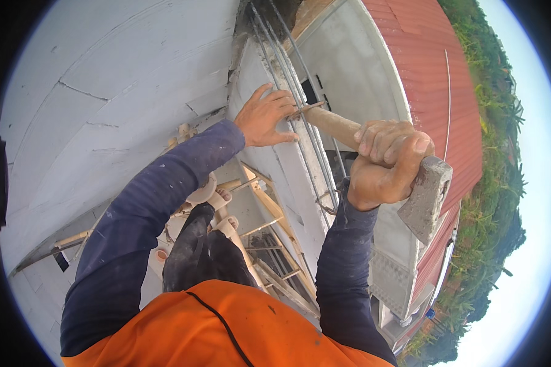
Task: The person secures reinforcement bars by wrapping and twisting wire around the metal rods using a hook tool and by hand while standing on scaffolding.
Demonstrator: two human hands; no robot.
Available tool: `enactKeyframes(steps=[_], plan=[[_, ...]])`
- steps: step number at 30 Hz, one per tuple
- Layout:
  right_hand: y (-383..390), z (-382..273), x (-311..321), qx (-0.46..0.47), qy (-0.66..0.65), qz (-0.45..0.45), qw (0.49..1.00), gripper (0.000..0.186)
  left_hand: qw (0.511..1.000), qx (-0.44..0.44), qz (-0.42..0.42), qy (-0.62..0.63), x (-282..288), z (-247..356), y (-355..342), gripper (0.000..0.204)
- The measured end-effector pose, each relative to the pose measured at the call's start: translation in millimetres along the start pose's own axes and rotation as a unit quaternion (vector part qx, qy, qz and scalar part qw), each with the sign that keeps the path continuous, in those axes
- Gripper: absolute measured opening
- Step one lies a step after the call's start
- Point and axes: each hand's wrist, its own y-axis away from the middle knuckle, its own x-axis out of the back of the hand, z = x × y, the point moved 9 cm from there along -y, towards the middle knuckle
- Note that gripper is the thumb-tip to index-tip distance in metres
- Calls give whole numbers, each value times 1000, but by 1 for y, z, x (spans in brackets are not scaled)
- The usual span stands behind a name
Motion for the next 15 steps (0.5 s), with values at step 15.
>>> enactKeyframes(steps=[15], plan=[[-1,11,-5,-19,19,-22,999,46,1000,0,7,9,1,0,1,67]])
